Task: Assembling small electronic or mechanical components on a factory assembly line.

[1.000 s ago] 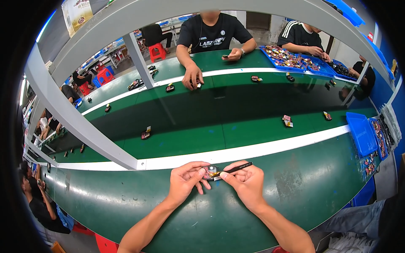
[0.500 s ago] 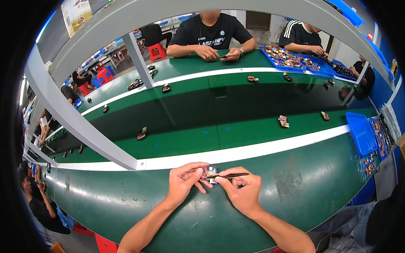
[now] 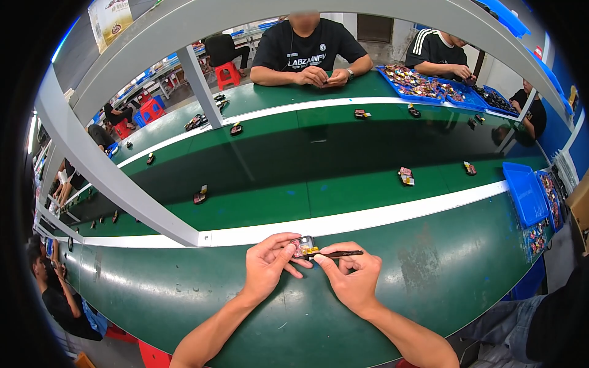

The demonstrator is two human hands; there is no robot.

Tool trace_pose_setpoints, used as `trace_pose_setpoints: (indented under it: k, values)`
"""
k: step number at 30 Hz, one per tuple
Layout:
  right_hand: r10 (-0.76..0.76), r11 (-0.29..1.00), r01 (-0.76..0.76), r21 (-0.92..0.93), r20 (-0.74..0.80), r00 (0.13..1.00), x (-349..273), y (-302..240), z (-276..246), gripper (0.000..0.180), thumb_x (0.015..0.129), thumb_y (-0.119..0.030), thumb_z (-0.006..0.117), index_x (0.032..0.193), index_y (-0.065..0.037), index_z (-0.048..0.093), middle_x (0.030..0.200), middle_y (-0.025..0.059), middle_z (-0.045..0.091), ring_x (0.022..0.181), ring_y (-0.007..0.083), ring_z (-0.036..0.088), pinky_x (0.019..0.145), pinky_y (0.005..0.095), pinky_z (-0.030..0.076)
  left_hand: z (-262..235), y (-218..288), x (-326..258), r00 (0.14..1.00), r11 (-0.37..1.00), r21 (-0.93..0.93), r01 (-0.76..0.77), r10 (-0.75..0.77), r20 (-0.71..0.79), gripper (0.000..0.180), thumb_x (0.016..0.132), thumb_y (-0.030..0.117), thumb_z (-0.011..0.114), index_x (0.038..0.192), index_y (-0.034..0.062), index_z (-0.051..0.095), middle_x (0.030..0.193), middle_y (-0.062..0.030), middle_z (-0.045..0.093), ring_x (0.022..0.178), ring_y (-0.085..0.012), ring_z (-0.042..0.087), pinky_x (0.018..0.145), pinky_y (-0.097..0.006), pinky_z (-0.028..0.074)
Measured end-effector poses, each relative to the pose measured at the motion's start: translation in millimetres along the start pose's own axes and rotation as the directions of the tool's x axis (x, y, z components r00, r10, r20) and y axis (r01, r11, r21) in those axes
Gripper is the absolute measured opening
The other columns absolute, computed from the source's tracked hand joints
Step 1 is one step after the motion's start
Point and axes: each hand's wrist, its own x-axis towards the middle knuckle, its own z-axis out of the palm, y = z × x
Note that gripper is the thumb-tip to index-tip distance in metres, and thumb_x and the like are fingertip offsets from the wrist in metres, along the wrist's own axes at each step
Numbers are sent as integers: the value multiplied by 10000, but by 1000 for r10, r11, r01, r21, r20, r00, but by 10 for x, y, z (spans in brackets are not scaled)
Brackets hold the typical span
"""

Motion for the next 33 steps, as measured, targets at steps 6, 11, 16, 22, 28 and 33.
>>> trace_pose_setpoints:
  k: [6, 11, 16, 22, 28, 33]
  values:
    - [27, 1000, -26, 1, -28, 999, -13, -11, 15, 119, 844, 49, 786, 924, 24, 702, 634, -61, 585, 493, -39, 403, 454, 171, 252, -4, 3, 11, 1000, 1000, -27, 5, -5, 11, 302, 1039, 64, 551, 1292, -102, 569, 1092, -211, 698, 884, -289, 758, 635, -298, 643]
    - [8, 1000, -8, 2, -17, 1000, -24, 13, 17, 125, 846, 39, 794, 930, 21, 703, 649, -56, 595, 499, -41, 406, 454, 171, 254, -17, 10, 5, 1000, 1000, -24, 9, -9, 15, 307, 1040, 64, 550, 1298, -101, 561, 1094, -212, 694, 897, -300, 757, 640, -302, 646]
    - [16, 1000, -16, -3, -11, 1000, -27, 16, 15, 126, 844, 36, 795, 929, 21, 704, 642, -57, 593, 499, -41, 408, 454, 171, 251, -29, -13, -1, 1000, 1000, -29, -8, 8, -4, 304, 1039, 64, 551, 1293, -103, 563, 1085, -214, 696, 882, -299, 758, 641, -305, 645]
    - [8, 1000, -8, -24, -4, 1000, -25, 12, 11, 127, 836, 38, 796, 923, 21, 705, 648, -47, 606, 494, -39, 410, 451, 172, 249, -25, 0, -4, 1000, 1000, -25, -5, 5, -8, 303, 1040, 73, 556, 1288, -101, 571, 1085, -212, 699, 875, -288, 759, 646, -298, 641]
    - [-32, 994, 38, -100, 63, 998, 37, 0, -52, 124, 821, 35, 804, 907, 23, 714, 637, -34, 612, 480, -29, 415, 443, 183, 248, -20, 15, -12, 999, 999, -14, 42, -42, 8, 300, 1032, 104, 589, 1256, -94, 611, 1028, -187, 722, 847, -252, 756, 651, -299, 629]
    - [-113, 980, 136, -148, 154, 982, 92, -70, -81, 139, 809, 19, 818, 906, 22, 718, 616, -26, 614, 465, -23, 418, 440, 188, 263, -42, 2, -29, 998, 998, 13, 65, -65, 8, 286, 1029, 108, 596, 1224, -98, 637, 981, -178, 731, 806, -239, 751, 644, -306, 625]
